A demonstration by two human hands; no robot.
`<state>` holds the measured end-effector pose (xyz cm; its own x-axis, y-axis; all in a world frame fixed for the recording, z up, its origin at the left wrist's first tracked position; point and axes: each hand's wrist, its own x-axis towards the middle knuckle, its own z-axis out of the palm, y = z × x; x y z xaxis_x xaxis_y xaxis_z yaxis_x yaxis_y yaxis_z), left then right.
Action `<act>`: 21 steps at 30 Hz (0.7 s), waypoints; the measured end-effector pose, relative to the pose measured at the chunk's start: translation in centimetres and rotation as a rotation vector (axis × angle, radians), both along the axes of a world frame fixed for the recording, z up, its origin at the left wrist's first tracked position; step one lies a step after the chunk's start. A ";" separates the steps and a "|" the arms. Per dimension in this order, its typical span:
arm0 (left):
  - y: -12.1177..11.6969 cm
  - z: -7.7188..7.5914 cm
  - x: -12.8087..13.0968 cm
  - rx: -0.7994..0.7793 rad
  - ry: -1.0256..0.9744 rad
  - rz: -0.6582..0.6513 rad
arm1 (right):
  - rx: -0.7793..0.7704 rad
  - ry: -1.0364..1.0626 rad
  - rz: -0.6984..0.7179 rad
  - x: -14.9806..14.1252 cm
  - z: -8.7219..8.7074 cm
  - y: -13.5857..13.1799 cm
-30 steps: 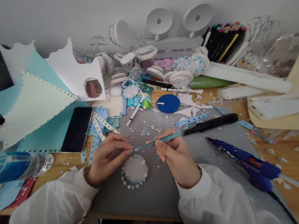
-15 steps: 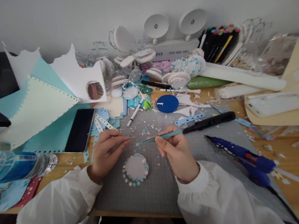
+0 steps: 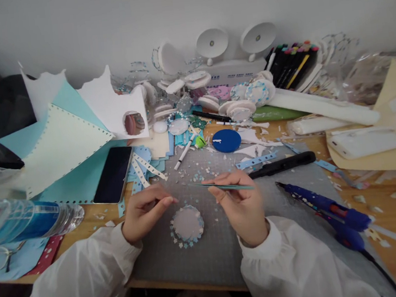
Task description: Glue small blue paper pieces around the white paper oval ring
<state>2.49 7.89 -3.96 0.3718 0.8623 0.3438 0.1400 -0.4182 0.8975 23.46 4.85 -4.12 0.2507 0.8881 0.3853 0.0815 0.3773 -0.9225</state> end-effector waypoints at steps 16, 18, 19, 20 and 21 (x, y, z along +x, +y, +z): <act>-0.8 -0.6 0.2 -0.658 -0.280 -0.160 | 0.812 -1.167 0.096 -3.3 3.1 -1.8; -0.8 -0.7 0.3 -0.689 -0.300 -0.127 | 0.761 -1.160 0.109 -2.6 2.7 -2.3; -0.8 -0.7 0.3 -0.694 -0.309 -0.119 | 0.735 -1.143 0.084 -1.9 2.5 -2.8; -0.7 -0.8 0.3 -0.691 -0.319 -0.110 | 0.699 -1.121 0.055 -1.1 2.3 -3.5; -0.6 -0.8 0.3 -0.685 -0.331 -0.095 | 0.644 -1.088 -0.011 0.0 2.2 -4.5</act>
